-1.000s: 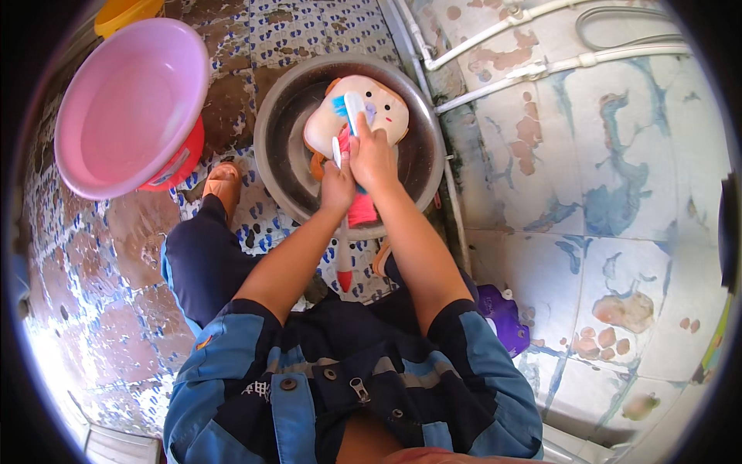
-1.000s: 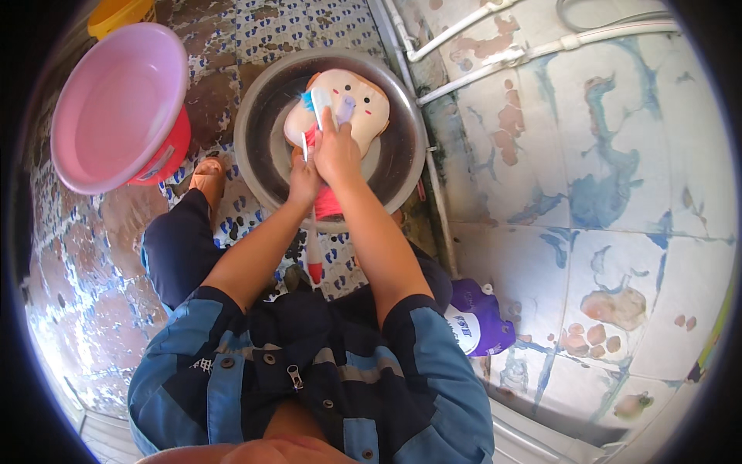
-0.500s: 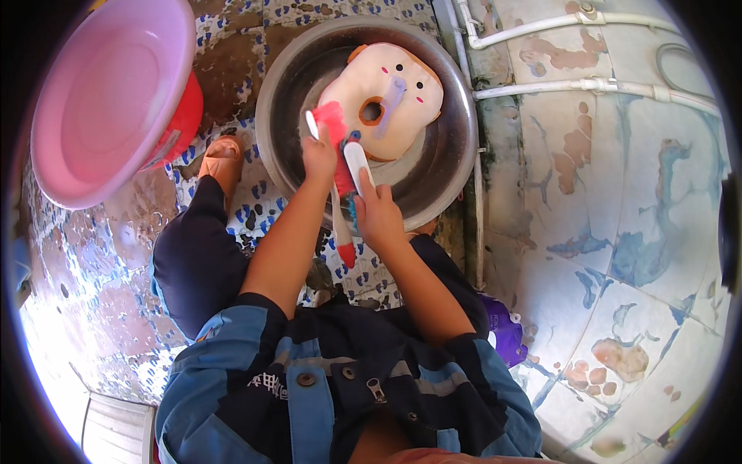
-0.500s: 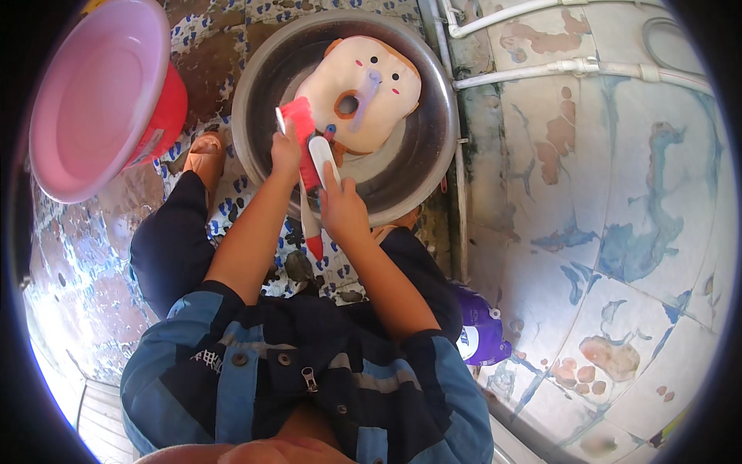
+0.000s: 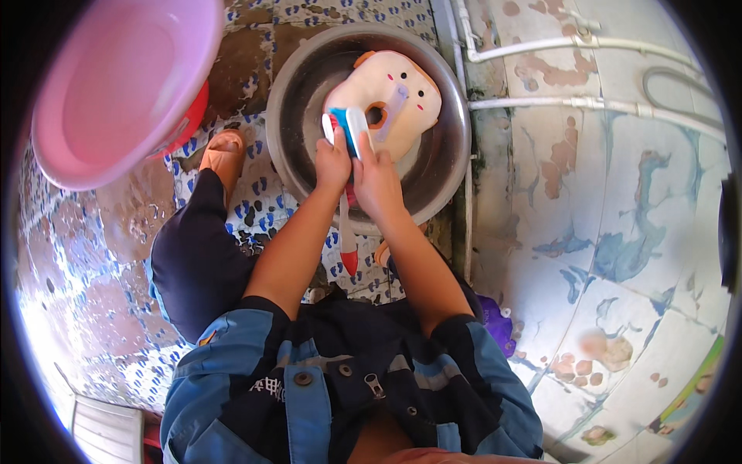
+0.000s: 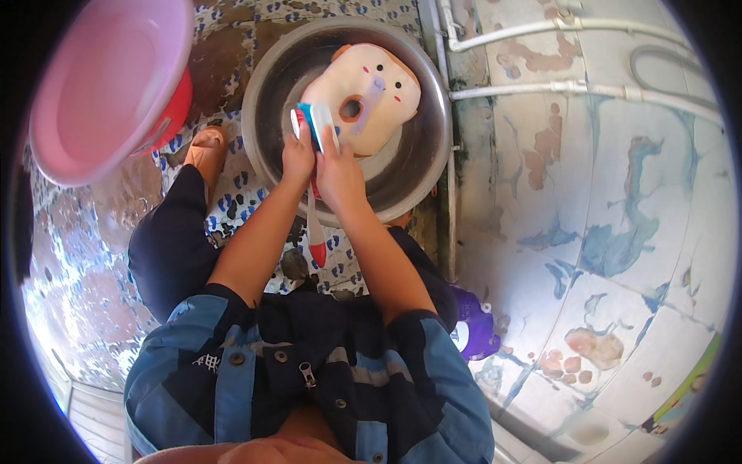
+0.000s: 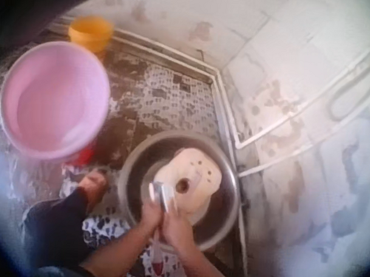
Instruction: The person scrubs a plush donut toy with a pink brush and a blue brush in a metal basin filled with soapy water. They rinse the brushes under a running tap and continue scrubbing the toy, focusing on the face and edges.
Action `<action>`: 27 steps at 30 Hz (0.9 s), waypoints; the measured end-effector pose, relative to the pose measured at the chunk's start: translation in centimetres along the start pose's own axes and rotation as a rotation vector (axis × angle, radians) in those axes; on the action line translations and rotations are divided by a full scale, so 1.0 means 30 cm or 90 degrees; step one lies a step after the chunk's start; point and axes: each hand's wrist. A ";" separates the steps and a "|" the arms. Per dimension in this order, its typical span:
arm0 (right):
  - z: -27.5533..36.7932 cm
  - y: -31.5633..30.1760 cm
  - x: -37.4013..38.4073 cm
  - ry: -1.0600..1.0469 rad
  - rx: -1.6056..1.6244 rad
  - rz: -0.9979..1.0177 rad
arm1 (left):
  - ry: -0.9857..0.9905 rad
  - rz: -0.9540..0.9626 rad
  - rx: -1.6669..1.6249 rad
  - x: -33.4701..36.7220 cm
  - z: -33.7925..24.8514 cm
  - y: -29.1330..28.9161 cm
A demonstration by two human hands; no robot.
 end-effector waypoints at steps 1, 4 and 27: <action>-0.002 0.014 -0.049 0.002 -0.001 0.017 | 0.006 -0.027 0.047 -0.002 0.013 -0.014; -0.029 0.050 -0.196 0.028 0.019 0.056 | 0.049 -0.091 0.017 0.085 0.017 -0.069; -0.032 0.054 -0.149 0.035 -0.009 0.081 | 0.025 -0.052 0.060 0.075 0.028 -0.057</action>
Point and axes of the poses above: each hand's wrist, its own x-axis towards the middle knuckle, its own y-axis out of the palm, z = x × y, and after that the axes turned 9 degrees about x, right-handed
